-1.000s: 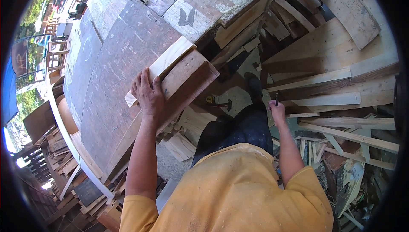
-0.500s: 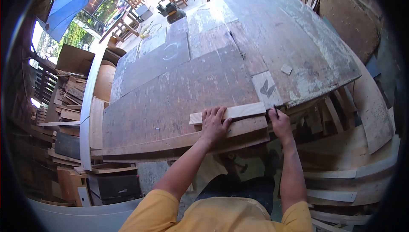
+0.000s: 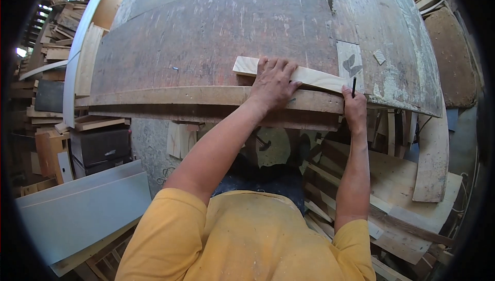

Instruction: Measuring, marking wood, and removing nails from a wooden piece using a hammer and pincer.

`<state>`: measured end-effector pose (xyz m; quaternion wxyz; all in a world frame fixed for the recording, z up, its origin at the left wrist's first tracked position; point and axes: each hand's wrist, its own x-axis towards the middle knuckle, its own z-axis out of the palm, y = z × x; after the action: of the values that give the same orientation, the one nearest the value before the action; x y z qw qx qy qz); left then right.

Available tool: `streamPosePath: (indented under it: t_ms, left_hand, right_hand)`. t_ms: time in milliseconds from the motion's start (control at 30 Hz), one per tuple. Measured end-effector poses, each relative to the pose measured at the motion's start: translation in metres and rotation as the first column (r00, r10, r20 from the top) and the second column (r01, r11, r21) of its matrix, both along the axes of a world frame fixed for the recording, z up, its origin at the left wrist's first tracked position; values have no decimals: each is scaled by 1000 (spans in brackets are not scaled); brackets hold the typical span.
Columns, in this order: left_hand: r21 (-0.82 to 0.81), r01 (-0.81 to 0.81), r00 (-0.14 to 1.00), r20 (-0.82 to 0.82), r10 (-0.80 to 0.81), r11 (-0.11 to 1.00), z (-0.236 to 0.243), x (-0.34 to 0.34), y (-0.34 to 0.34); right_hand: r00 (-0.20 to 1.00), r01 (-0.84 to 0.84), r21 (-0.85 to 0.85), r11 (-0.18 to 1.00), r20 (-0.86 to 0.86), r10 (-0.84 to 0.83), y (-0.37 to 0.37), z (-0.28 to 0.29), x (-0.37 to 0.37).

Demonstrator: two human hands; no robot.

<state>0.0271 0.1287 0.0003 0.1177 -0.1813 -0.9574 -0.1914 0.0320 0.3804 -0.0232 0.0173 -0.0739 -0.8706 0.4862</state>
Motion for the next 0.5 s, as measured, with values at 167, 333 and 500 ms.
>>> streamPosePath:
  t_ms: [167, 333, 500]
  left_hand:
    - [28, 1, 999, 45, -2, 1000, -4, 10, -8]
    - [48, 74, 996, 49, -76, 996, -4, 10, -2]
    - [-98, 61, 991, 121, -49, 993, 9, 5, 0]
  right_hand:
    - [998, -14, -13, 1000, 66, 15, -4, -2, 9]
    - [1000, 17, -36, 999, 19, -16, 1, -4, 17]
    - [991, 79, -197, 977, 125, -55, 18, -24, 10]
